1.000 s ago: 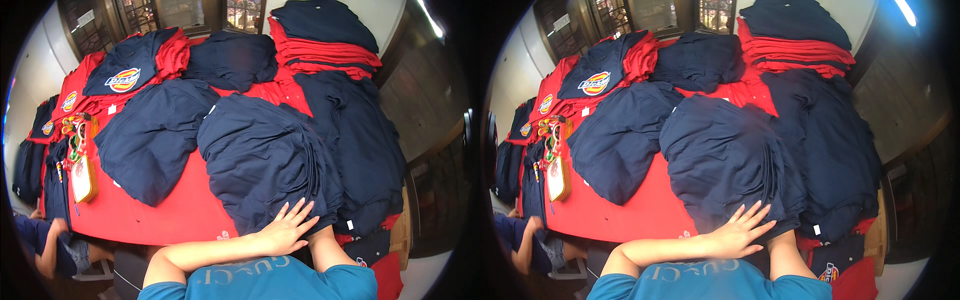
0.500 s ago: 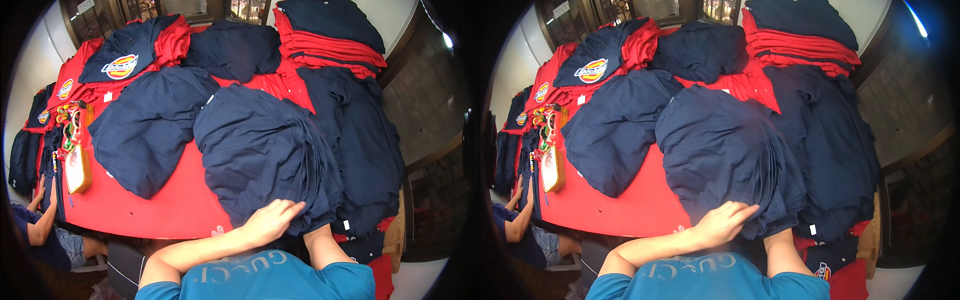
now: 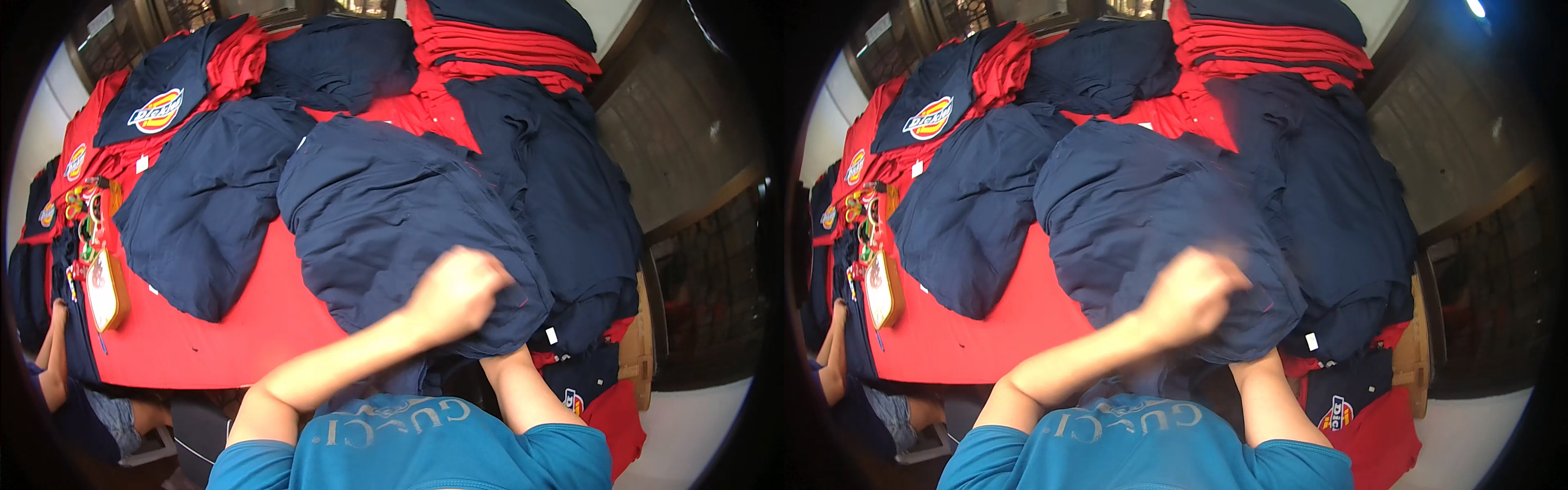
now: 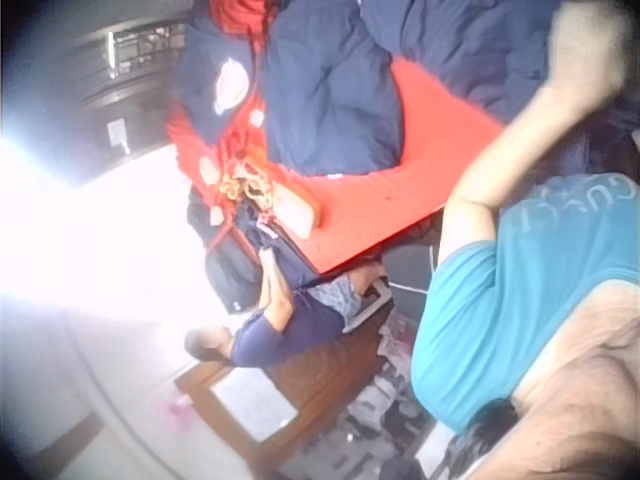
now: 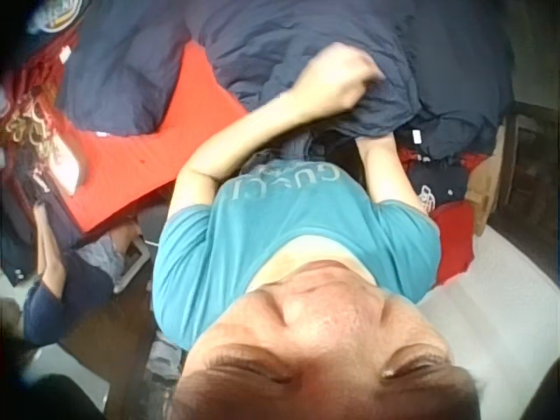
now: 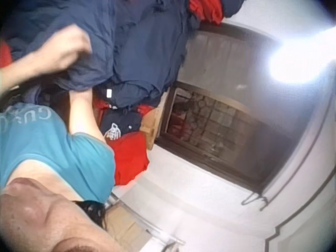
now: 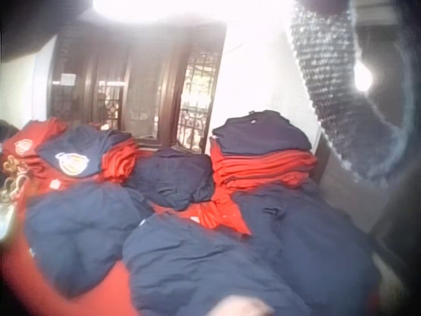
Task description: The person uses blue-handled scissors to cut tags off a stack of dark blue shirts on a red table. The person repeatedly picks up a shirt, cuts the tag, and places the shirt on a growing pile. A second person is visible in the background working on similar shirts.
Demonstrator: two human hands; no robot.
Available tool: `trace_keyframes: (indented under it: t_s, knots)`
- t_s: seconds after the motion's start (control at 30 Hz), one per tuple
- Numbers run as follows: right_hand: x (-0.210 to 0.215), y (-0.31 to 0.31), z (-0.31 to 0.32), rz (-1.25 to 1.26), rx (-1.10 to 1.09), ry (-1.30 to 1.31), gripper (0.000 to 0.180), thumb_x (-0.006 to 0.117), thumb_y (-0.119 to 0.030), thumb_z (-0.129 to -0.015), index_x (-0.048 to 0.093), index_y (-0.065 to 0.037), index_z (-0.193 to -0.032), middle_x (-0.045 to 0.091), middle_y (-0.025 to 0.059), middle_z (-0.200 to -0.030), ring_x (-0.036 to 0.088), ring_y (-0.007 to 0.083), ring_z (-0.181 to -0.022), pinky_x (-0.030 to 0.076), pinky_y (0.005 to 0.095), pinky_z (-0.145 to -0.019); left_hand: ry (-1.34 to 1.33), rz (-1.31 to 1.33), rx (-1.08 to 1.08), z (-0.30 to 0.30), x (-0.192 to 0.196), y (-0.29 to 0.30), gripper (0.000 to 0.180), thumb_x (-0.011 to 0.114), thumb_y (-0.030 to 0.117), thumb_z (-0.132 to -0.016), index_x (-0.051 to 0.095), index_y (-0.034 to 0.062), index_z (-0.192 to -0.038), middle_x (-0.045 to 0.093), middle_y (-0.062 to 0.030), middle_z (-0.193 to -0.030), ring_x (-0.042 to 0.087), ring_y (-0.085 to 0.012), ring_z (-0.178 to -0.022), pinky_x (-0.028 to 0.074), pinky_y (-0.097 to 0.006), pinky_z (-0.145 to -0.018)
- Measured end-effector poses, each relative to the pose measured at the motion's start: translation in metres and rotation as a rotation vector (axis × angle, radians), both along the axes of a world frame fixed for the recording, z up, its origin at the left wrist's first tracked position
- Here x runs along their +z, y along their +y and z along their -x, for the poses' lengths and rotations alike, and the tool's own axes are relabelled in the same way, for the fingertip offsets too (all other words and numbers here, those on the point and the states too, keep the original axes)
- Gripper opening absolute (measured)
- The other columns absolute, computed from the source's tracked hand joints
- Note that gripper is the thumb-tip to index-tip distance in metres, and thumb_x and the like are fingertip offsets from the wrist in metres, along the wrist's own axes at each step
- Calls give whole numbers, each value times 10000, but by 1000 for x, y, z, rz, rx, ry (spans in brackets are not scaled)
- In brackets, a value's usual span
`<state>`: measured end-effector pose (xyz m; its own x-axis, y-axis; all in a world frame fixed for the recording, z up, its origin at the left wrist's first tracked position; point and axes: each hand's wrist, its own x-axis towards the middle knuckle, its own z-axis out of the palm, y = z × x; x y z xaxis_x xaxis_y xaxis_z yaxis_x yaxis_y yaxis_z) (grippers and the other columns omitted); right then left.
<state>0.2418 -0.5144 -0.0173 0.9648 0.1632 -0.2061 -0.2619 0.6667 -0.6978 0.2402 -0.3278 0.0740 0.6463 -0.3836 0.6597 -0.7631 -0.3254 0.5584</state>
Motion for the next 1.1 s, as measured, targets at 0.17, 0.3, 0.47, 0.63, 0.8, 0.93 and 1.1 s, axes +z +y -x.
trace_keyframes:
  t_s: [0.17, 0.3, 0.47, 0.63, 0.8, 0.93, 1.1]
  knots:
    - [1, 5, -7, -24, 3, -25, 851, 413, -699, -881, 266, -144, -1509, 234, 192, -1549, 243, 415, -1399, 239, 653, -1054, -3, -336, 404, -80, -12, 55, 608, 590, 437, -891, 435, 216, -1436, 319, -124, -1521, 189, -408, -1427, 133, -623, -1129]
    - [1, 2, -4, -34, -11, -23, 852, 417, -698, -879, 266, -144, -1509, 232, 193, -1549, 239, 417, -1401, 233, 654, -1056, 109, -496, 386, -96, 1, 62, 1041, 632, 710, -732, 246, 151, -1521, 134, -131, -1594, 32, -364, -1474, 18, -626, -1135]
    - [3, 1, -9, -43, -20, -37, 853, 422, -696, -877, 268, -144, -1509, 229, 195, -1550, 234, 419, -1403, 226, 656, -1058, 17, -464, 349, -86, 10, 52, 949, 710, 465, -761, 254, 102, -1510, 153, -133, -1589, 46, -360, -1476, 34, -624, -1139]
    - [6, 2, -12, -50, -30, -55, 854, 427, -695, -875, 269, -145, -1509, 226, 196, -1551, 228, 420, -1405, 219, 658, -1060, -268, -536, 94, -75, 48, 27, 591, 647, 51, -726, 536, 108, -1303, 562, -76, -1269, 436, -287, -1311, 156, -604, -1145]
    - [9, 3, -15, -49, -46, -81, 855, 432, -694, -873, 270, -145, -1509, 223, 198, -1552, 223, 422, -1407, 212, 660, -1063, -614, -215, 227, -51, 31, 60, 169, 678, 56, -641, 584, 116, -768, 574, -18, -844, 588, -191, -882, 340, -516, -1044]
    - [11, 7, -18, -50, -37, -83, 856, 436, -693, -872, 271, -146, -1509, 220, 199, -1552, 219, 424, -1409, 206, 662, -1065, -416, -303, 327, -9, -30, 94, 184, 688, 60, -640, 593, 136, -778, 589, -6, -919, 575, -192, -958, 328, -517, -1041]
    - [7, 9, -18, -42, -35, -78, 857, 441, -691, -870, 272, -146, -1509, 217, 200, -1553, 214, 425, -1411, 199, 664, -1067, -285, -230, 421, 8, -52, 90, 246, 696, 15, -612, 610, 136, -809, 591, 6, -946, 564, -193, -1004, 318, -507, -1056]
